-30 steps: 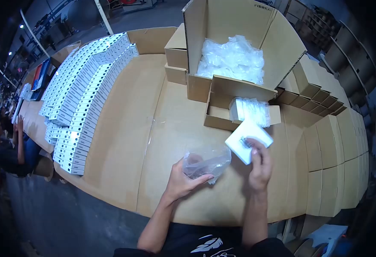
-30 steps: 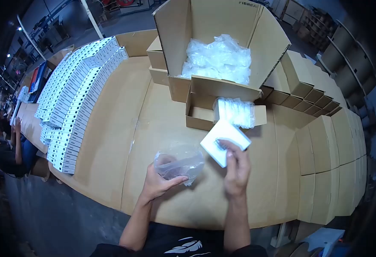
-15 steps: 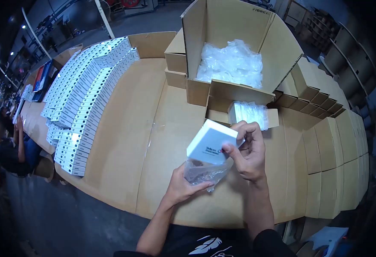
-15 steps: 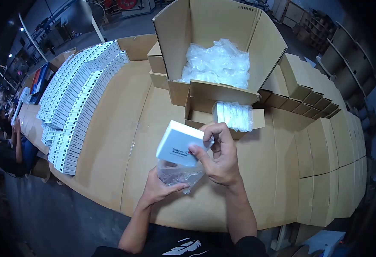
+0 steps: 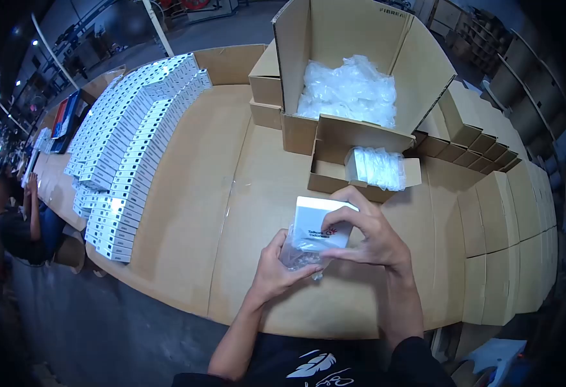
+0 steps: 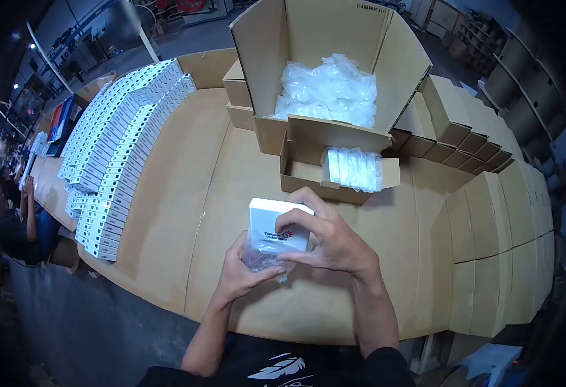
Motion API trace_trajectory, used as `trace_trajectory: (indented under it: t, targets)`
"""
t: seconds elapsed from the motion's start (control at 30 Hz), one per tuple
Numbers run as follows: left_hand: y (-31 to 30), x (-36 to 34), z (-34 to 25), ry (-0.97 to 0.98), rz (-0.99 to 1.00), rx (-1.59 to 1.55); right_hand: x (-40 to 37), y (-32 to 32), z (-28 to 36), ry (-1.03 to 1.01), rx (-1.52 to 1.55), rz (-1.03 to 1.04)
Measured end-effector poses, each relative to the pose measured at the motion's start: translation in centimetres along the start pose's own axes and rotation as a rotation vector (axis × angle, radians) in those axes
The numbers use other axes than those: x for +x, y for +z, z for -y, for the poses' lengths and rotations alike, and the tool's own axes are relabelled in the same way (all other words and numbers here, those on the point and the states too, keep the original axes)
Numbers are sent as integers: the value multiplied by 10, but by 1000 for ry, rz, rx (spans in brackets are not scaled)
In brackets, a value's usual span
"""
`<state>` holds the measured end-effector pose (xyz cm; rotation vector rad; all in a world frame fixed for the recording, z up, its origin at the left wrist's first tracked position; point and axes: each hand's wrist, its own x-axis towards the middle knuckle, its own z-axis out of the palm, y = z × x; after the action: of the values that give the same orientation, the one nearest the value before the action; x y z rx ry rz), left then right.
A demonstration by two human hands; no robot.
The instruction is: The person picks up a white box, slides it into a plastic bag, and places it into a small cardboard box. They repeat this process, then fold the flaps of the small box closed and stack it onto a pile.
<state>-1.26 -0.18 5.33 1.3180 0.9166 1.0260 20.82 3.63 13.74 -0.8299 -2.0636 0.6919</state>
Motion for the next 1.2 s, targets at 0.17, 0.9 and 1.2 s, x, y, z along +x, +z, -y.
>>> trace_trajectory:
  t: [0.17,0.9,1.2]
  targets:
    - [-3,-1,6,-54,-48,117,-1,-5,-9,115,228,-53]
    - [13,0,29,-25,-231,-404,-35,31,-31,447,762,-334]
    - [4,-3,45,-5,-163,-199,-78,86,-34,513,904,-732]
